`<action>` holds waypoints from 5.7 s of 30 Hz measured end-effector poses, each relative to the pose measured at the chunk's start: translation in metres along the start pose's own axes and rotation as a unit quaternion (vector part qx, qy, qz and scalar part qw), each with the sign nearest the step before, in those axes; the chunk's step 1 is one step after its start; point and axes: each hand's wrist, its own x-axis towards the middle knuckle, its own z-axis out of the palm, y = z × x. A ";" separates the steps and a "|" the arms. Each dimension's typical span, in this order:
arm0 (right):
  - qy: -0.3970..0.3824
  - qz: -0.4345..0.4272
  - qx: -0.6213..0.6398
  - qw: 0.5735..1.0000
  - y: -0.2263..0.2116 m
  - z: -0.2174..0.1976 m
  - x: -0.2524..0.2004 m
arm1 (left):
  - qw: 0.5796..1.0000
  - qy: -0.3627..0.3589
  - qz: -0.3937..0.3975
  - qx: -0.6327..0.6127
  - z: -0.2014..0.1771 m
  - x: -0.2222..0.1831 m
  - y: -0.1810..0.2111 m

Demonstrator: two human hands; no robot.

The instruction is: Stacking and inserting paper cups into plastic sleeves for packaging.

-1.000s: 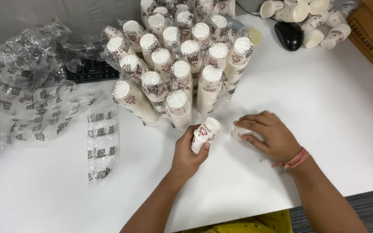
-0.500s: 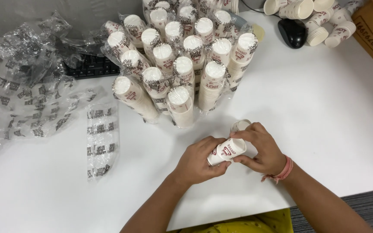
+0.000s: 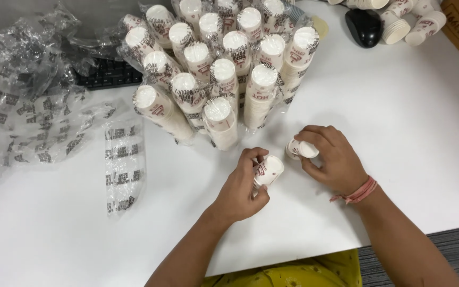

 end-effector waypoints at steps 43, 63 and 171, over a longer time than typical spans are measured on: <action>0.057 -0.031 -0.022 0.998 0.009 0.024 -0.004 | 0.972 0.147 0.012 -0.184 0.010 0.009 -0.019; 0.032 -0.133 0.095 0.986 0.012 0.029 -0.022 | 0.965 0.082 0.060 -0.243 0.012 0.001 -0.016; 0.221 -0.072 0.051 0.971 0.028 0.016 -0.033 | 0.917 0.124 -0.028 -0.379 0.021 -0.006 -0.044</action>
